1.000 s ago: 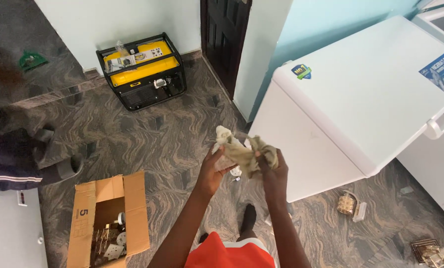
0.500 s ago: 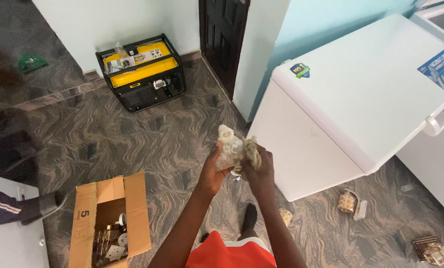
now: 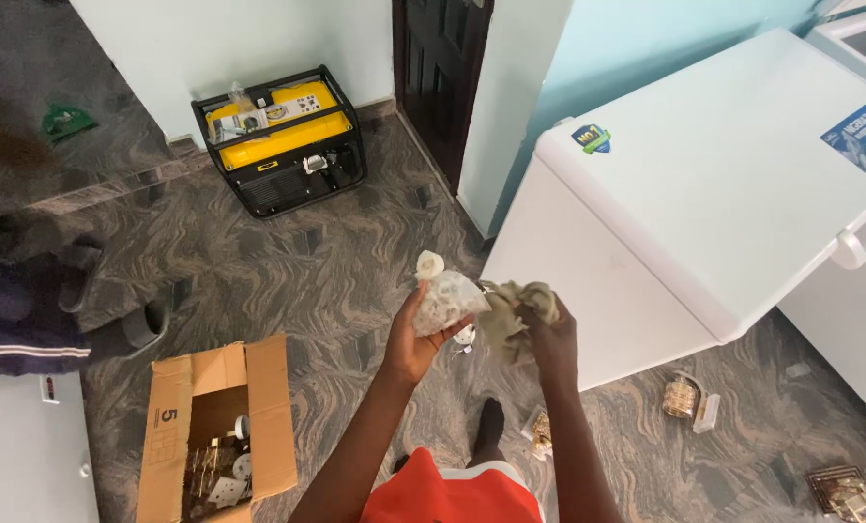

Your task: The person wipes a white electrical socket with a cloth, turning it over to clean both sides. They then pick up a white plastic component and wipe it with the same cloth. The person places the cleaned socket into a cardboard box and continues wiping the second component.

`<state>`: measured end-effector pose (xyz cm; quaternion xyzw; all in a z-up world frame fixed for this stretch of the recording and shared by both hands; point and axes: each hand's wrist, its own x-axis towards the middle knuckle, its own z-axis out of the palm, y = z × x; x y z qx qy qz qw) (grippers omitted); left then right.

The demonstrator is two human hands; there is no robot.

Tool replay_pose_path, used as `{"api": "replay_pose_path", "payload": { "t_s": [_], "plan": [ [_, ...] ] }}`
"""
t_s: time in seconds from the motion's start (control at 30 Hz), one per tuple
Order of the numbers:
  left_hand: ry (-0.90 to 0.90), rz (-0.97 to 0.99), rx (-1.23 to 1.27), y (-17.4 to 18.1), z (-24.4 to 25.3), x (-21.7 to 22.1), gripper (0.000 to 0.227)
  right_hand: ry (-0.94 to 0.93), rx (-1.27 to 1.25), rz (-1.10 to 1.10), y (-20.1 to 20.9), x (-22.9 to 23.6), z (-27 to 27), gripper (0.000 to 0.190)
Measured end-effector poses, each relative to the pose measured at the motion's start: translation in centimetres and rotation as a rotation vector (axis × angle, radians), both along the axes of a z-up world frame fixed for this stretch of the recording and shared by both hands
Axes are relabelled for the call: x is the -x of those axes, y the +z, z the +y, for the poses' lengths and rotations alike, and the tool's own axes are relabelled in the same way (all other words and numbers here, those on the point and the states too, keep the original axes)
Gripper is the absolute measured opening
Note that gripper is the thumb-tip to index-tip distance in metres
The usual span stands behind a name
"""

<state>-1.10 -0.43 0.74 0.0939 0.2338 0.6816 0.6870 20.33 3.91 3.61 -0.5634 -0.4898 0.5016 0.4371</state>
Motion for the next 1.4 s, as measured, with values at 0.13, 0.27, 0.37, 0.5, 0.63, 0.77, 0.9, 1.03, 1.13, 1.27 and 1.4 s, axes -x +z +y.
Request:
{"api": "replay_pose_path", "payload": {
  "t_s": [0.13,0.27,0.37,0.5,0.63,0.77,0.9,1.03,1.13,1.27,1.4],
  "plan": [
    [0.006,0.013,0.024,0.2,0.3,-0.1,0.060,-0.012,-0.129,0.040,2.4,1.0,-0.8,0.035],
    [0.002,-0.011,0.038,1.2,0.6,-0.8,0.058,0.026,-0.015,0.076,3.3,2.5,-0.7,0.039],
    [0.033,-0.013,0.038,-0.5,1.1,-1.2,0.058,0.077,0.023,0.088,1.5,3.5,-0.6,0.041],
    [0.098,0.028,0.126,-2.5,1.3,-1.3,0.057,0.113,-0.085,0.181,1.1,4.3,-1.2,0.046],
    [0.051,0.052,0.029,-2.5,0.8,-1.1,0.059,0.028,0.004,0.199,3.7,4.9,-2.4,0.044],
    [-0.114,0.160,-0.017,-1.0,1.5,-0.7,0.062,-0.070,-0.064,0.277,1.7,4.1,-0.9,0.040],
    [-0.161,0.357,0.111,-0.4,1.6,-0.2,0.062,-0.097,-0.098,0.302,-0.2,3.9,-1.1,0.040],
    [-0.106,0.368,0.058,-3.4,2.7,0.1,0.061,-0.091,-0.068,0.312,-0.1,4.1,-0.5,0.038],
    [-0.038,0.324,0.070,-4.3,3.0,-0.1,0.056,-0.147,-0.055,0.376,-1.7,3.1,0.1,0.035],
    [0.033,0.189,0.122,-5.8,3.4,0.6,0.049,-0.225,-0.054,0.452,-2.8,1.5,1.1,0.034],
    [0.098,0.178,0.224,-6.3,3.7,0.3,0.052,-0.231,-0.061,0.473,-2.8,1.3,0.8,0.036]
  ]
}}
